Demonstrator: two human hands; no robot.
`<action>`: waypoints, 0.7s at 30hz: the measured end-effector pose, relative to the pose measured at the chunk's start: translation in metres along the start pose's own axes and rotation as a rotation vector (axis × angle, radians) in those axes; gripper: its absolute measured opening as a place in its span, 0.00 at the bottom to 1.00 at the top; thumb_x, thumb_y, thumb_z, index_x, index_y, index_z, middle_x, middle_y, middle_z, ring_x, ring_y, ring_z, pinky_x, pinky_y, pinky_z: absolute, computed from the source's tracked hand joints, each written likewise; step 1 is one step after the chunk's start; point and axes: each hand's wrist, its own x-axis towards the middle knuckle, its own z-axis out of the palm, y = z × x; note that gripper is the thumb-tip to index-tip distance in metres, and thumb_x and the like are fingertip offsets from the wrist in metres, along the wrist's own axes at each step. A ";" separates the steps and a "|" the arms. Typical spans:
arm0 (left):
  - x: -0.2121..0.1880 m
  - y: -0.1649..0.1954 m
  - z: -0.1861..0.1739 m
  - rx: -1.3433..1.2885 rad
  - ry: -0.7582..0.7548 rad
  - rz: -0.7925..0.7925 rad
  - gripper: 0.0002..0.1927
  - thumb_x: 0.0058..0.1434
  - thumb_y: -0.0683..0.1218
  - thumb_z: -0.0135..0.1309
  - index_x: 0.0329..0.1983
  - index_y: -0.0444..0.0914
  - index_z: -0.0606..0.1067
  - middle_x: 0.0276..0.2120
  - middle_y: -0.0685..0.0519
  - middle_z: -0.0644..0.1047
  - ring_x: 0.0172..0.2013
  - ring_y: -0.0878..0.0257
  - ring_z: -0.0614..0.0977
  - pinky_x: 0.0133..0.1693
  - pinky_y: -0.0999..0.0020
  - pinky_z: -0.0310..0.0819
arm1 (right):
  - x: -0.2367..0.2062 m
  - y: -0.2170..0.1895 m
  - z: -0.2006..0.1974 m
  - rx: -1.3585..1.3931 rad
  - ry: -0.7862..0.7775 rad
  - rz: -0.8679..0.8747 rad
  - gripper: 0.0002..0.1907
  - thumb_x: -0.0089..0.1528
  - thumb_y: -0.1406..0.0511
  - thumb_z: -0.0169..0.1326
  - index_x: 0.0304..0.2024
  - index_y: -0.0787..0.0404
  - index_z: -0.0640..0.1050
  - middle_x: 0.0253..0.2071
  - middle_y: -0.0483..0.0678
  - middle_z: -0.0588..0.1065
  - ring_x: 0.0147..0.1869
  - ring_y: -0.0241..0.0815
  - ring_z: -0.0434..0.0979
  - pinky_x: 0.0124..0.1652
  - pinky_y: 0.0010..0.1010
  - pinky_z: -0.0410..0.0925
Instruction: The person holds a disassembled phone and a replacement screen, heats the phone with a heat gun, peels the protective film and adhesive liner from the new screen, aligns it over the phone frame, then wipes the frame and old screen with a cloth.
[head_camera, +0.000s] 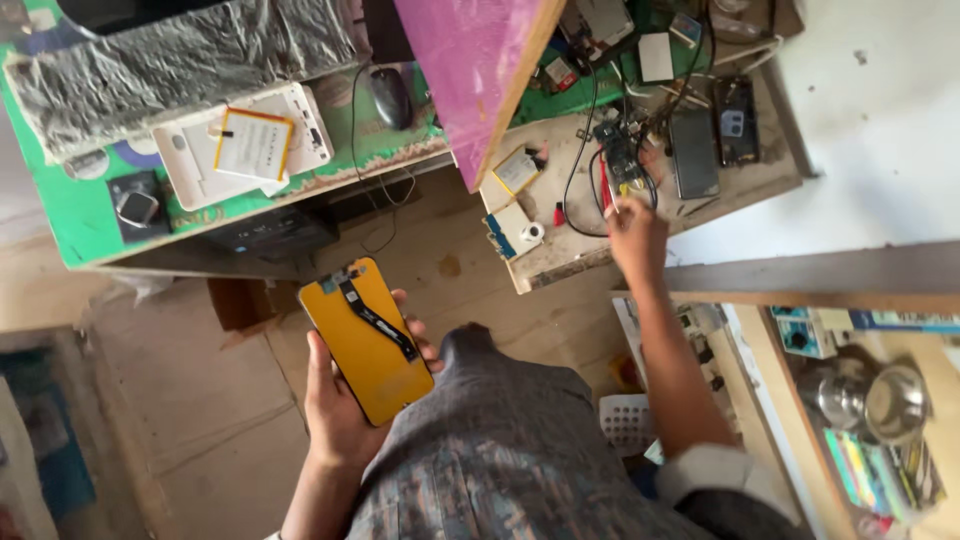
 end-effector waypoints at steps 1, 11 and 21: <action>-0.004 -0.009 0.004 0.008 0.059 -0.007 0.46 0.71 0.72 0.31 0.73 0.32 0.59 0.52 0.41 0.73 0.49 0.48 0.77 0.54 0.48 0.72 | 0.019 0.019 0.009 -0.042 0.030 -0.055 0.04 0.62 0.66 0.62 0.40 0.58 0.82 0.36 0.51 0.82 0.40 0.49 0.84 0.42 0.38 0.75; -0.028 -0.058 0.020 -0.026 0.185 0.211 0.47 0.71 0.74 0.32 0.74 0.31 0.58 0.51 0.41 0.73 0.49 0.48 0.77 0.55 0.46 0.71 | 0.089 0.035 0.057 -0.120 0.078 -0.182 0.08 0.56 0.66 0.67 0.36 0.58 0.83 0.33 0.51 0.81 0.39 0.54 0.81 0.40 0.43 0.73; -0.030 -0.066 0.028 -0.050 0.235 0.232 0.46 0.69 0.74 0.32 0.74 0.34 0.59 0.51 0.43 0.73 0.48 0.49 0.77 0.54 0.46 0.71 | 0.047 0.049 0.033 0.195 0.078 -0.210 0.04 0.62 0.69 0.65 0.38 0.61 0.82 0.36 0.51 0.81 0.37 0.47 0.82 0.40 0.35 0.73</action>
